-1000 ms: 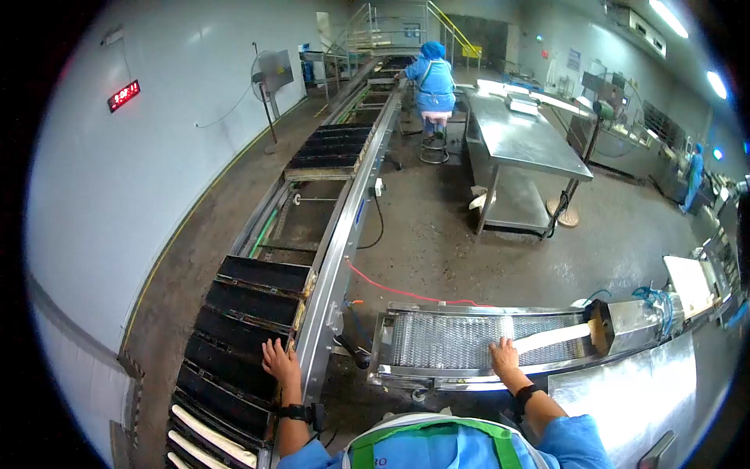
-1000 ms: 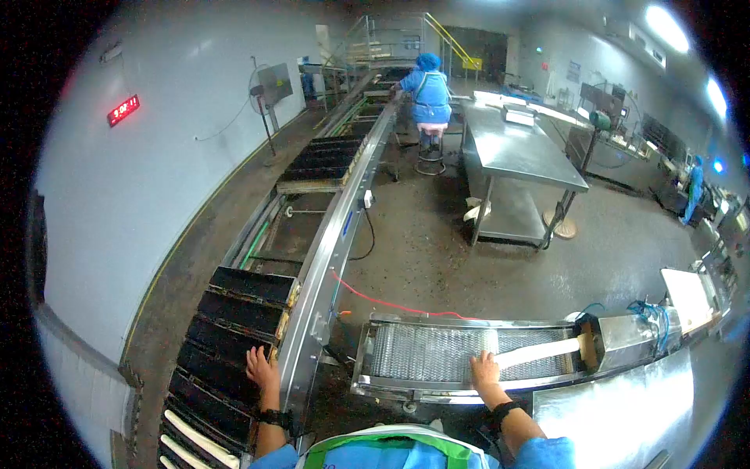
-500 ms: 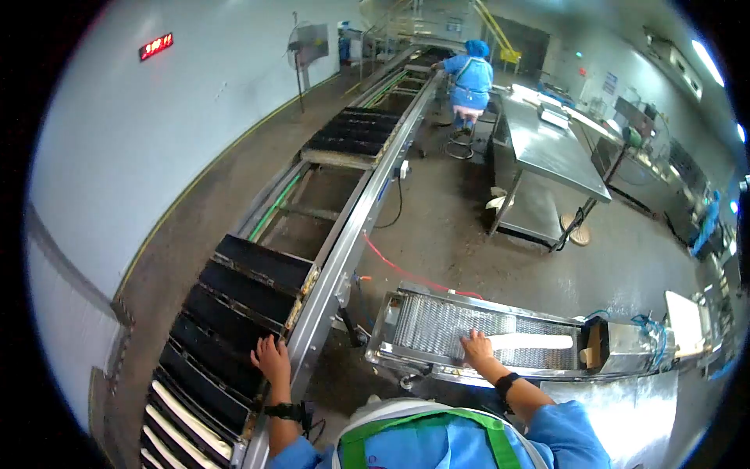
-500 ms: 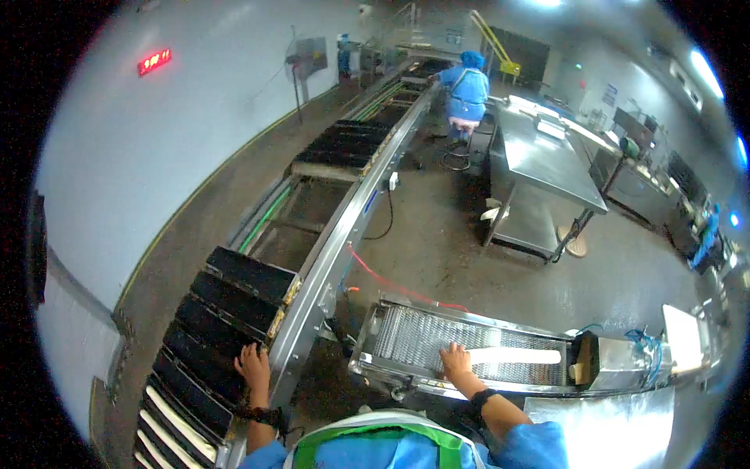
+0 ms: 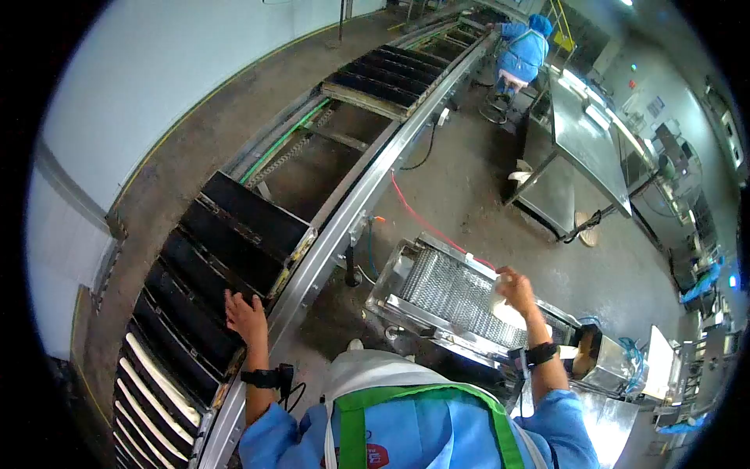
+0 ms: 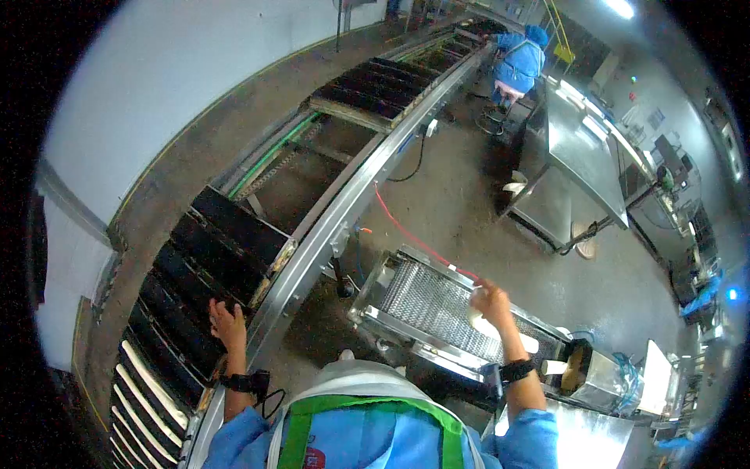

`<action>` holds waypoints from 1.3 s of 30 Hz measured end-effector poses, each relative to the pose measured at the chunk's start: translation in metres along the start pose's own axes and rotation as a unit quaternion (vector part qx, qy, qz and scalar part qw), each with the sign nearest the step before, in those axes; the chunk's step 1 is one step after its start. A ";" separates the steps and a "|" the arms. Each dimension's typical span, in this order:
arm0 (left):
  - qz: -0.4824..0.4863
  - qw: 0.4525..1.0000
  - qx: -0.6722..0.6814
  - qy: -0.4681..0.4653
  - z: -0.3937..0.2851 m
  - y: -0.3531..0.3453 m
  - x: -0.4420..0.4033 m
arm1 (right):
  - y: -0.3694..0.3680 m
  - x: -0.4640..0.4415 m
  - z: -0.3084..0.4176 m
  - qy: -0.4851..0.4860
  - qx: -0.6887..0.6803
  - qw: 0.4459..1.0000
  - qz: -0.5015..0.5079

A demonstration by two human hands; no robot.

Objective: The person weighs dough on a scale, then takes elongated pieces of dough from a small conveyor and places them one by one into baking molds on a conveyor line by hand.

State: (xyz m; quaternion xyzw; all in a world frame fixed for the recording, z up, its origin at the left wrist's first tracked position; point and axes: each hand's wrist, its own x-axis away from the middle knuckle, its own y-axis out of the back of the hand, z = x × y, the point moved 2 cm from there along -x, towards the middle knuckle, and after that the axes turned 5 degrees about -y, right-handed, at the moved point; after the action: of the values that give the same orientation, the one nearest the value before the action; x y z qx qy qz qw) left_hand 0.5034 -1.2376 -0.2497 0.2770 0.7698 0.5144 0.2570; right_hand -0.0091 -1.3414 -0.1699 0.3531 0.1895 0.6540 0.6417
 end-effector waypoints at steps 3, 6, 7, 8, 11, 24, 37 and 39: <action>-0.112 0.992 0.059 -0.031 0.006 0.014 -0.004 | 0.039 -0.009 0.019 -0.011 -0.053 0.999 0.002; -0.115 0.987 0.088 -0.069 0.007 0.013 -0.014 | 0.070 -0.030 0.044 0.033 -0.063 0.997 -0.041; -0.117 0.983 0.090 -0.106 0.006 0.013 -0.018 | 0.081 -0.038 0.060 0.059 -0.096 0.993 -0.039; -0.109 0.986 0.081 -0.092 -0.001 0.017 -0.015 | 0.090 -0.048 0.073 0.040 -0.124 0.989 -0.067; -0.095 0.976 0.117 -0.157 -0.005 0.009 -0.022 | 0.108 -0.066 0.150 0.104 -0.162 0.974 -0.116; -0.066 0.971 0.161 -0.163 -0.022 0.016 -0.009 | 0.027 -0.230 0.345 0.316 -0.467 0.825 0.035; 0.011 0.947 0.165 -0.275 -0.053 -0.011 -0.032 | -0.082 -0.173 0.010 0.073 0.184 0.947 0.253; 0.044 0.936 0.195 -0.290 -0.075 -0.020 -0.030 | -0.074 -0.119 -0.064 0.037 0.332 0.929 0.159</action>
State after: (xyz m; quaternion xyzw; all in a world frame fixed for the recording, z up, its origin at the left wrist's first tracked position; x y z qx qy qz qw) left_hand 0.4706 -1.3138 -0.2392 0.4923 0.7338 0.2623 0.3877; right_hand -0.0109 -1.4361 -0.2910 0.5467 0.3605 0.6600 0.3681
